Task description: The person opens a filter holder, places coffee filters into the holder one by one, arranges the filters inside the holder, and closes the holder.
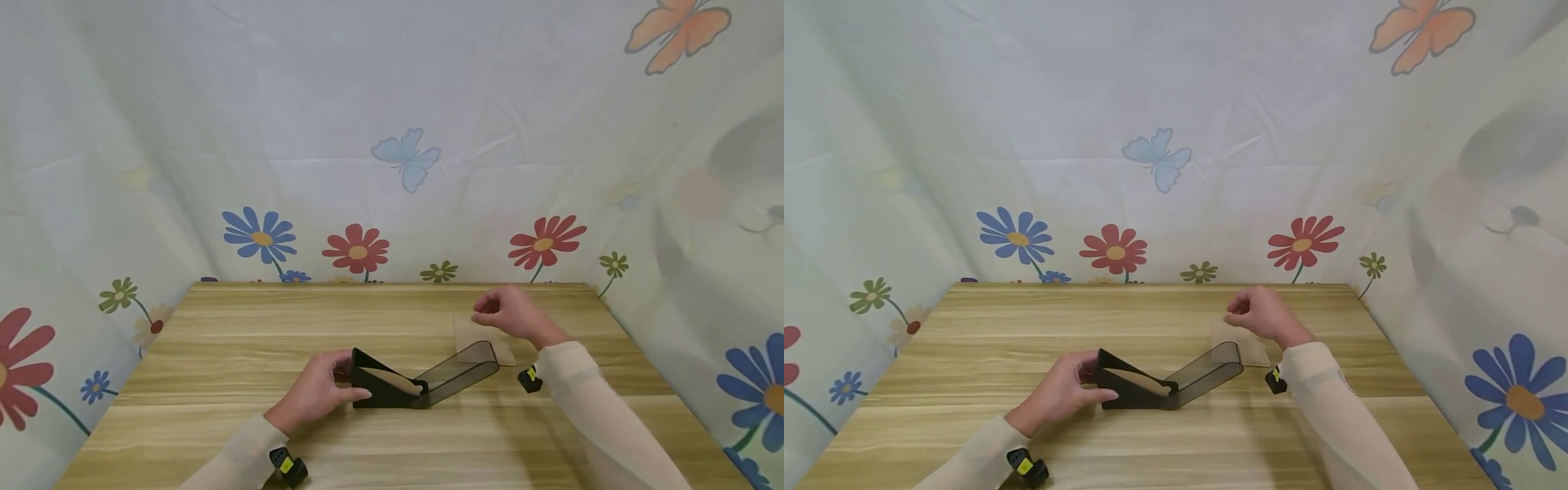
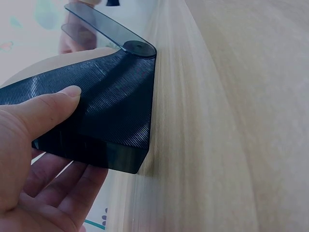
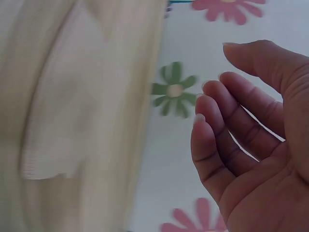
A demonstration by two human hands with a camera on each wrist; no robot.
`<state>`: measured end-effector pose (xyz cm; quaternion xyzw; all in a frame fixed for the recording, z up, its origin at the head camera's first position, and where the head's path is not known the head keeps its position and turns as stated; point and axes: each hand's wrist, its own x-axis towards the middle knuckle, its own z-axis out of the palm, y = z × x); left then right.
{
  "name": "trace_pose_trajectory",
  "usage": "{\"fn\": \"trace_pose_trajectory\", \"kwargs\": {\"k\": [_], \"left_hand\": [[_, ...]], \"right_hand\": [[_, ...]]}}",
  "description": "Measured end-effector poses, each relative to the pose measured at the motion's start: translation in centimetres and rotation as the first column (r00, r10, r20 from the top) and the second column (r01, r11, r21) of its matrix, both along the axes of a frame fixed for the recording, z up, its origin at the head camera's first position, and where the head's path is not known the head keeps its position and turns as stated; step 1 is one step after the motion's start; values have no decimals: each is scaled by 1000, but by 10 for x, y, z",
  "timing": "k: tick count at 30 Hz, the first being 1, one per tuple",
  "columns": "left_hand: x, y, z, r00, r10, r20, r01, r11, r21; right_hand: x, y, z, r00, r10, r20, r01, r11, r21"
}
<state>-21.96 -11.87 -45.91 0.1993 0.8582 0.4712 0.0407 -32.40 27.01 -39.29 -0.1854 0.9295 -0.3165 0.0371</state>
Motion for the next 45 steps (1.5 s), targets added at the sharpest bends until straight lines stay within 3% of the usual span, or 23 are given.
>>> {"fn": "trace_pose_trajectory", "kwargs": {"k": [8,18,25,35,45], "left_hand": [[0,-1,0,1000,-4,2,4,1000,4],[-1,0,-1,1000,-5,-2,5,1000,7],[-2,0,-2,1000,-10,5,9,1000,6],[-2,-1,-1,1000,-10,2,10,1000,3],[-2,-1,-2,1000,-6,-3,6,1000,-2]], "right_hand": [[-11,4,-38,1000,-25,3,24,993,118],[-21,0,-60,994,-91,65,83,990,114],[-21,-3,-64,985,-162,60,150,975,166],[-24,-2,-66,993,-109,-41,116,942,315],[-29,-1,-63,997,-81,-4,77,932,353]]}}
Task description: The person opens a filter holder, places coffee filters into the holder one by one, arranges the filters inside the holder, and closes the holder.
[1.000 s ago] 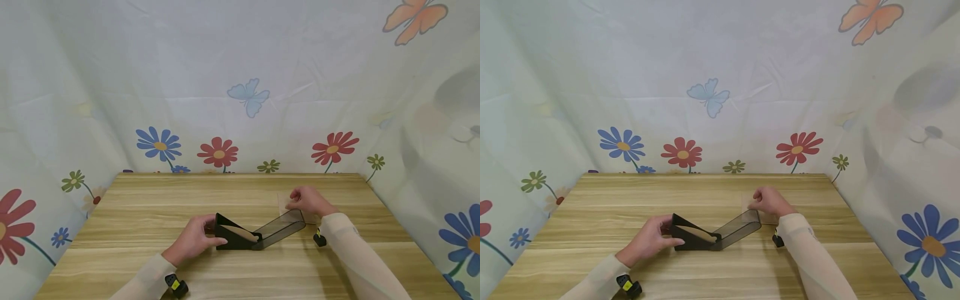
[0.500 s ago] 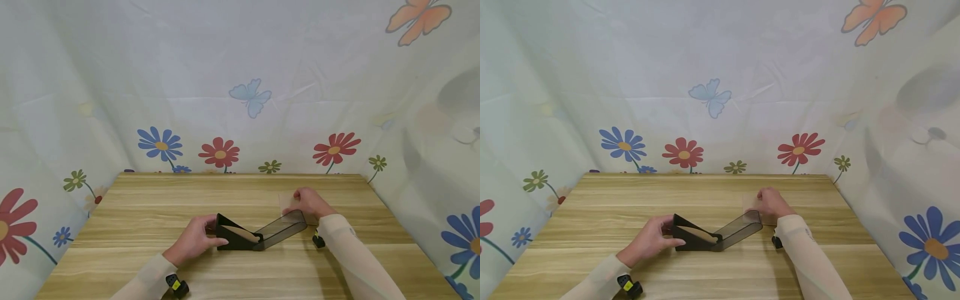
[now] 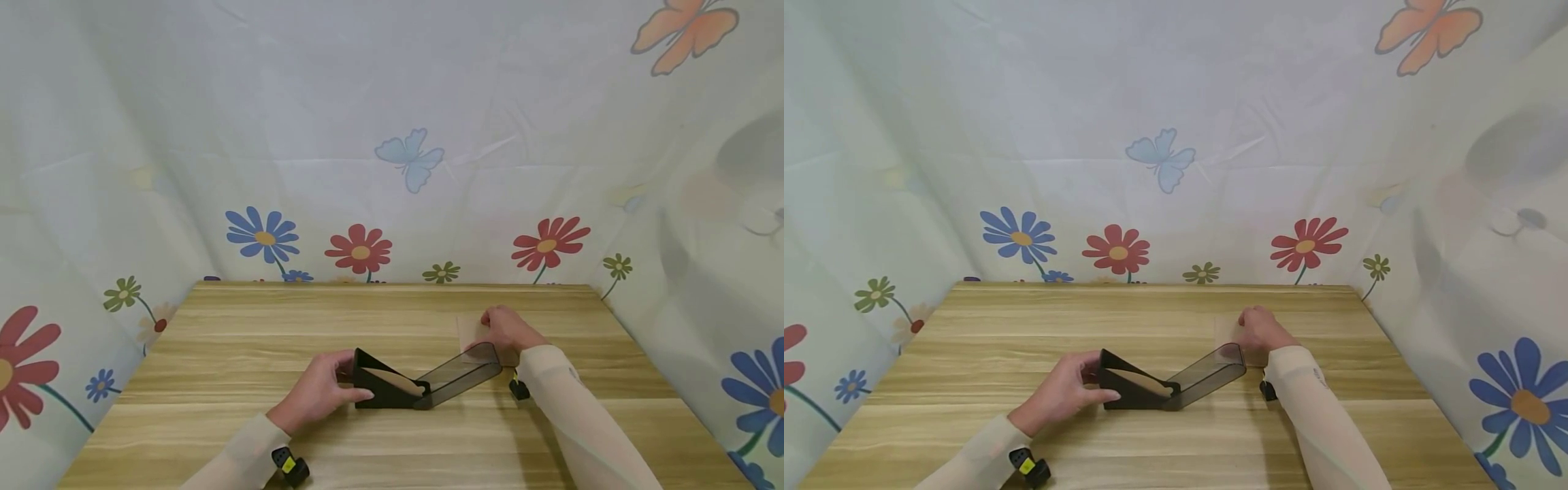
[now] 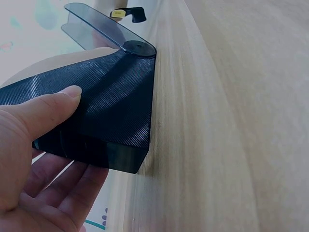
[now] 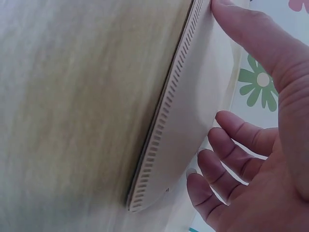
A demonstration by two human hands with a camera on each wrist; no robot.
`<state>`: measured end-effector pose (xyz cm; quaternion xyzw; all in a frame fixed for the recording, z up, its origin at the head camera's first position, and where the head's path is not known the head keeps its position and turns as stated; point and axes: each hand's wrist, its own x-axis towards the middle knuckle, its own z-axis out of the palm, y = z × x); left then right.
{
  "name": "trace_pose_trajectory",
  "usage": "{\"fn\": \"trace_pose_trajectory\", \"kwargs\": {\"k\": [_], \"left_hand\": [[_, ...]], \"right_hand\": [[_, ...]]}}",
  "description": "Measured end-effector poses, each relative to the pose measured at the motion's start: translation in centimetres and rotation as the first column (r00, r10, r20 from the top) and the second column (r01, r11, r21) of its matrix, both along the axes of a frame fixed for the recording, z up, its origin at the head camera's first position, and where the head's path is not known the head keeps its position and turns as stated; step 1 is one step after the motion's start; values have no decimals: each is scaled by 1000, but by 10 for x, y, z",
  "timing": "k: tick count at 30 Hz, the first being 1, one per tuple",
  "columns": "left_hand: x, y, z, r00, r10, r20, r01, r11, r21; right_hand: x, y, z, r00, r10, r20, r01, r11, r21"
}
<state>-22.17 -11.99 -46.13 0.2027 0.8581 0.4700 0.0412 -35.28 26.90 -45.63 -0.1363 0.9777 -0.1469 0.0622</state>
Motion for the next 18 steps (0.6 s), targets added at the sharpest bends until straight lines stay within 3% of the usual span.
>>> {"fn": "trace_pose_trajectory", "kwargs": {"k": [12,18], "left_hand": [[-1,0,-2,1000,-3,-4,3,1000,9],[-1,0,-3,1000,-2,-5,2,1000,13]], "right_hand": [[2,-5,3,999,-41,16,41,999,-9],[4,-9,5,995,-83,49,86,994,-64]]}}
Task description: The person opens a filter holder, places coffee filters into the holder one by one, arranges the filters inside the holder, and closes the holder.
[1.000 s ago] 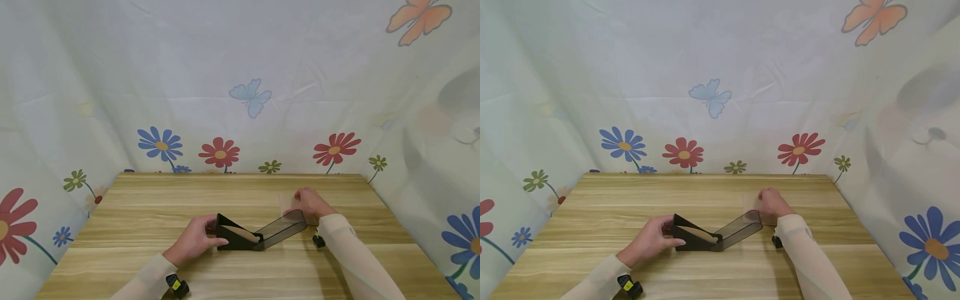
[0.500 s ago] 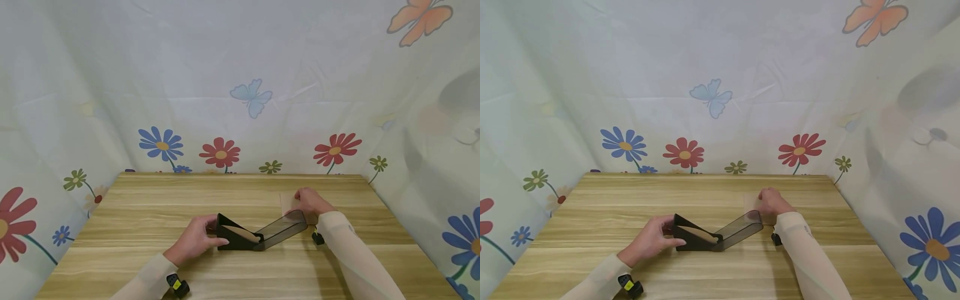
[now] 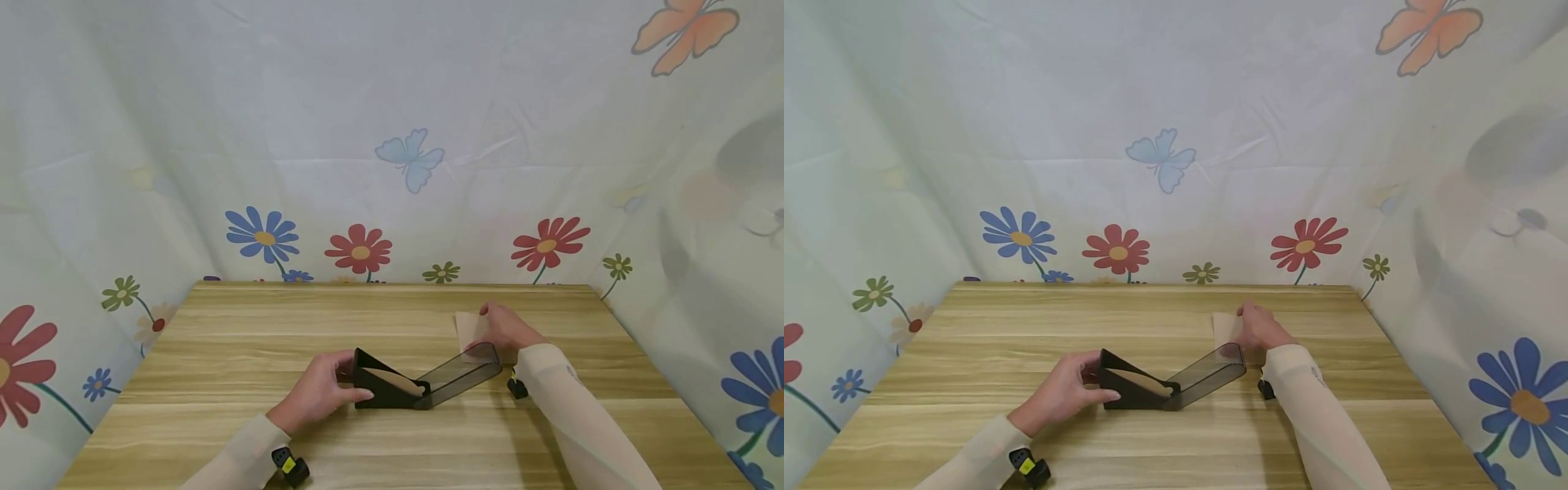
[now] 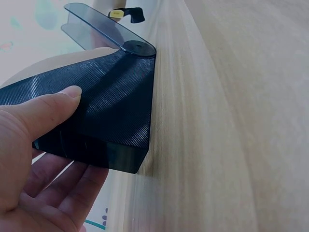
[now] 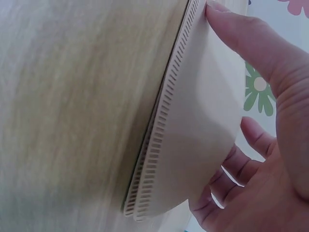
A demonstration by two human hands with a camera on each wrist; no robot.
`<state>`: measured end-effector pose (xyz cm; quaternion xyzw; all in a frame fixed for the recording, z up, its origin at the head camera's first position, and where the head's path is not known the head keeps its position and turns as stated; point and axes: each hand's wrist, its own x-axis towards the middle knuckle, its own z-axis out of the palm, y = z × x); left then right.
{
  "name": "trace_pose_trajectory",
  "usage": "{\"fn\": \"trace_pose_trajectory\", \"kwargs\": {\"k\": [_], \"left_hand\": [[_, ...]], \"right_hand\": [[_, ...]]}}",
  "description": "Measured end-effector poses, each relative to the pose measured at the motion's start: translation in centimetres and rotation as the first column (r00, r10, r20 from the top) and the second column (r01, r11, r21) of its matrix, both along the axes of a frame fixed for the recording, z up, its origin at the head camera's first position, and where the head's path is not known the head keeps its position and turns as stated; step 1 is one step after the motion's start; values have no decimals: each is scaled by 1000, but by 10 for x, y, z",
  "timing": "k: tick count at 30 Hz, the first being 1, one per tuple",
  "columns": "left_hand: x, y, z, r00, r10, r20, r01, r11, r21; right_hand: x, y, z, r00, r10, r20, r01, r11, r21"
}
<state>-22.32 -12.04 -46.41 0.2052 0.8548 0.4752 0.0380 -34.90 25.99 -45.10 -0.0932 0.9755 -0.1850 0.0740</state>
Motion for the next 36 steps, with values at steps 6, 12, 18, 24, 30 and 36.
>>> {"fn": "trace_pose_trajectory", "kwargs": {"k": [6,12,18,24,30,36], "left_hand": [[0,0,0,1000,-1,-3,1,1000,5],[0,1,-1,1000,2,-7,-2,1000,1],[0,0,0,1000,4,1,-4,1000,-15],[0,0,0,1000,10,2,-10,1000,-19],[1,1,0,1000,13,0,-13,1000,-25],[1,1,1,1000,12,3,-12,1000,-21]], "right_hand": [[1,-1,0,1000,4,1,-4,999,-48],[-3,2,-2,999,-6,35,9,997,-71],[-6,8,-1,1000,8,30,-5,997,-83],[-9,11,1,999,51,7,-50,994,-102],[-9,13,6,996,55,64,-46,989,-141],[-10,15,9,991,71,113,-53,986,-156]]}}
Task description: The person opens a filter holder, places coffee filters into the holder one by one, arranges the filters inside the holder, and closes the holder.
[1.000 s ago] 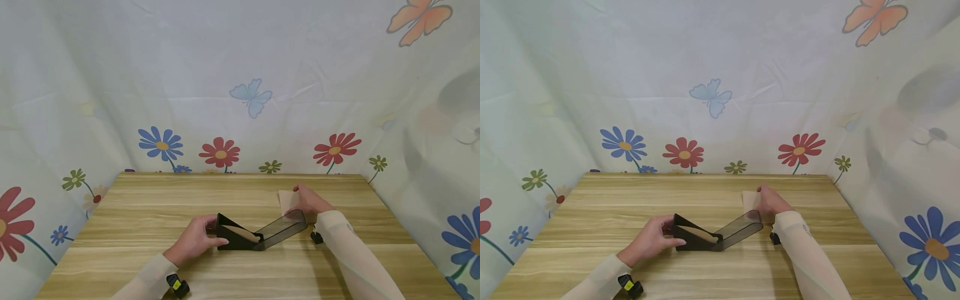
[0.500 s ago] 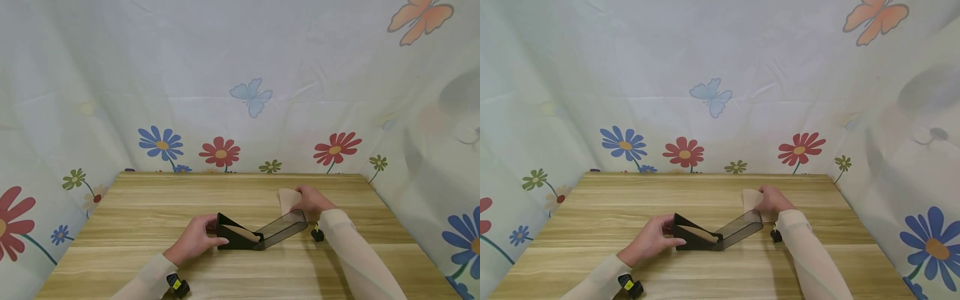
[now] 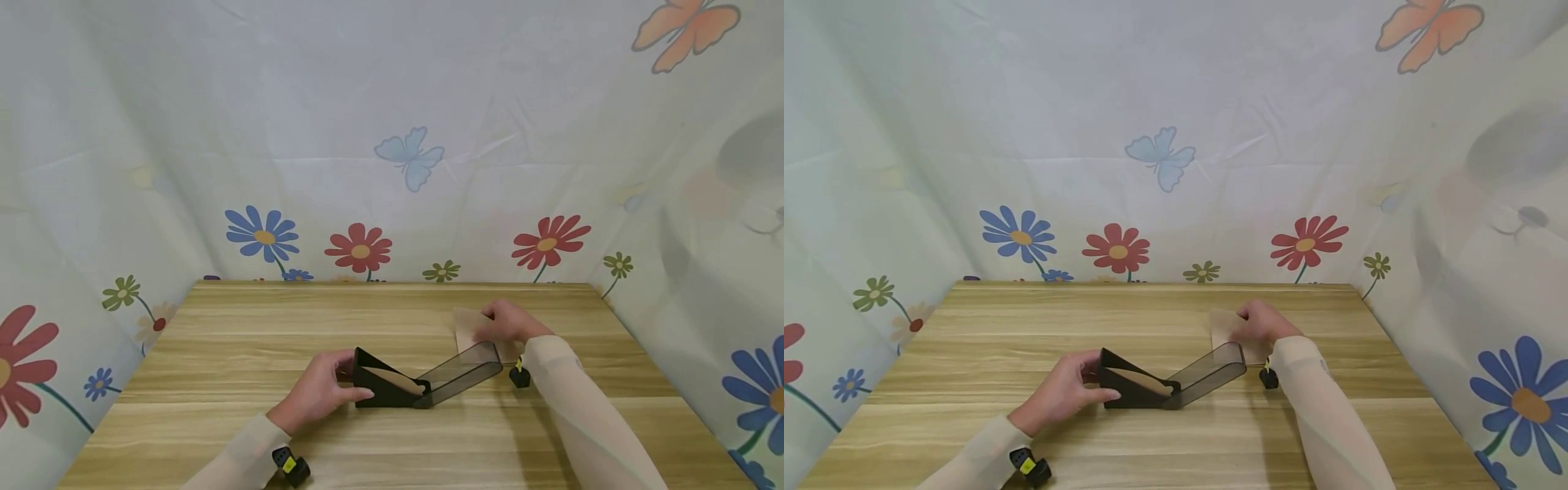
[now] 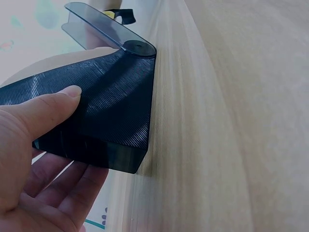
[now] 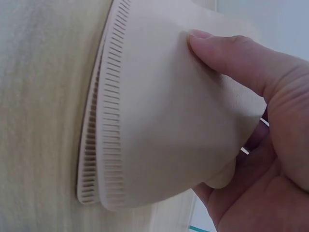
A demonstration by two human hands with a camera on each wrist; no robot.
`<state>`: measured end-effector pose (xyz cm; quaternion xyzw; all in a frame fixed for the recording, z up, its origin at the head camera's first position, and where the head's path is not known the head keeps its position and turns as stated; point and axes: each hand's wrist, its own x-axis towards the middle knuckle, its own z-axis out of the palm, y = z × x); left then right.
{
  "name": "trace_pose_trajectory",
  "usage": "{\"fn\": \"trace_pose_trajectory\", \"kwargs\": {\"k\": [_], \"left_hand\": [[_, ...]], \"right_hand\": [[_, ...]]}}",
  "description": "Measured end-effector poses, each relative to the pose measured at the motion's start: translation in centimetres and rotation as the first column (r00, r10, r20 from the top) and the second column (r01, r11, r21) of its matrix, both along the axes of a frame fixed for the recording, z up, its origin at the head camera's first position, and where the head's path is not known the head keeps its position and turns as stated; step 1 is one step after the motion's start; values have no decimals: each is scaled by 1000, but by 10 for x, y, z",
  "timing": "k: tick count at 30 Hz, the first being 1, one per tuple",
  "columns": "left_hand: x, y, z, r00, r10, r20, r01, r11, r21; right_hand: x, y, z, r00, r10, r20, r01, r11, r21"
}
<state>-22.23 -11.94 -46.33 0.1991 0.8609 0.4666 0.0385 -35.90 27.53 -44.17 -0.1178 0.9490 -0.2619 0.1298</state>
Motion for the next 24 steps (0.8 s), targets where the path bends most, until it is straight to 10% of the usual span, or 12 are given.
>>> {"fn": "trace_pose_trajectory", "kwargs": {"k": [24], "left_hand": [[0,-1,-1,1000,-5,1,5,1000,2]], "right_hand": [[4,15,26,997,1,82,19,971,-239]]}}
